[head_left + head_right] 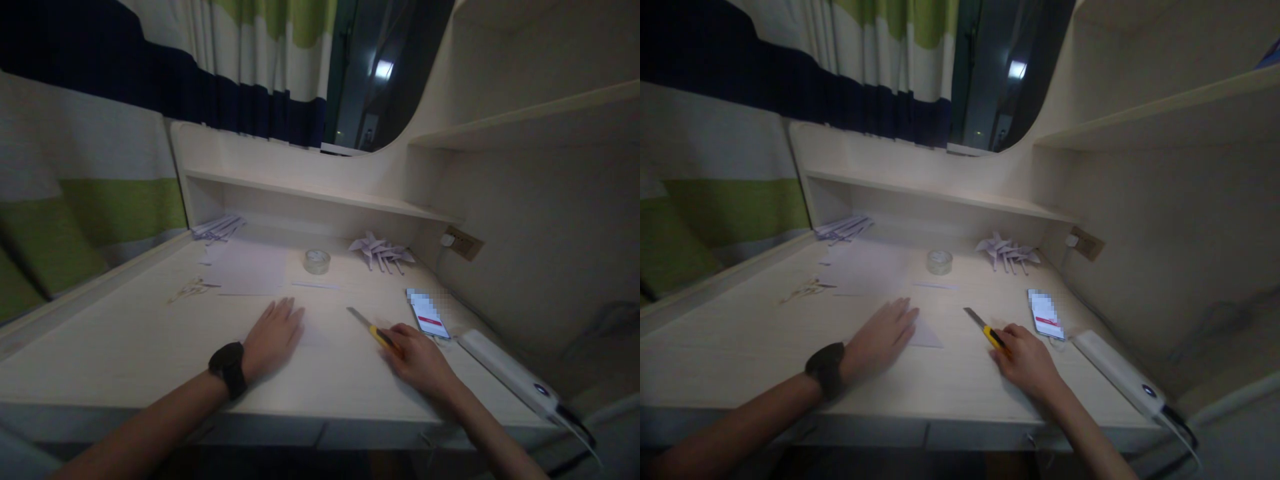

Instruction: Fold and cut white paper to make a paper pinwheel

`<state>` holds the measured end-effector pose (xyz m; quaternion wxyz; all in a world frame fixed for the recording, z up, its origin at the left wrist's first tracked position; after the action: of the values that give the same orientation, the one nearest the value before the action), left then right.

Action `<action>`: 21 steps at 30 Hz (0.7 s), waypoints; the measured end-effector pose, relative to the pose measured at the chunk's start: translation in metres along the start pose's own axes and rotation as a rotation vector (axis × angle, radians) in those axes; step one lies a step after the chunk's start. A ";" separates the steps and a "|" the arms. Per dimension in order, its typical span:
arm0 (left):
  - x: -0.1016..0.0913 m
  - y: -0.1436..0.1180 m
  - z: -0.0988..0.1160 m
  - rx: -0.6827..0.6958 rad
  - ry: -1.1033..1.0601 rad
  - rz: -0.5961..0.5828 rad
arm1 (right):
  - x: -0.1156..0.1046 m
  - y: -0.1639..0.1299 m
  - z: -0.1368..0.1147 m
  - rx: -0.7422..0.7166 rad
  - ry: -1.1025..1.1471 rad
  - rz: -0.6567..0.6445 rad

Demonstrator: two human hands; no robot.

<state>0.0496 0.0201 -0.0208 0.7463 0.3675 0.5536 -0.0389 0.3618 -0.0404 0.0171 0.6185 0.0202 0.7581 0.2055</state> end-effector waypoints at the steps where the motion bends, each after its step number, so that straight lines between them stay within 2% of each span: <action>1: 0.000 0.000 0.001 -0.006 0.006 0.006 | 0.000 -0.001 -0.001 0.023 -0.025 -0.001; 5: 0.000 0.001 0.001 -0.042 0.037 -0.014 | 0.011 0.012 -0.002 0.109 -0.115 0.029; 9: 0.001 0.000 0.000 -0.060 0.033 -0.054 | 0.028 0.050 -0.001 0.171 -0.239 0.058; 13: 0.001 -0.001 -0.001 -0.053 0.043 -0.057 | 0.039 0.083 0.002 0.244 -0.265 0.067; 16: 0.001 -0.001 0.000 -0.040 0.033 -0.053 | 0.044 0.091 0.006 0.284 -0.232 0.070; 21: 0.004 0.000 0.000 -0.080 0.056 -0.044 | 0.048 0.089 0.011 0.285 -0.179 0.108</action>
<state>0.0510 0.0216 -0.0239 0.7437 0.3260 0.5832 -0.0230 0.3412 0.0580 0.0006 0.6625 0.1664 0.7193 0.1263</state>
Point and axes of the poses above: each hand's wrist, its own y-axis towards the middle knuckle, its own x-axis out of the palm, z = x × y, the point moved 1 cm from there along y, towards the middle knuckle, and after that the axes turned 7 degrees about z, right-handed, at the moved point
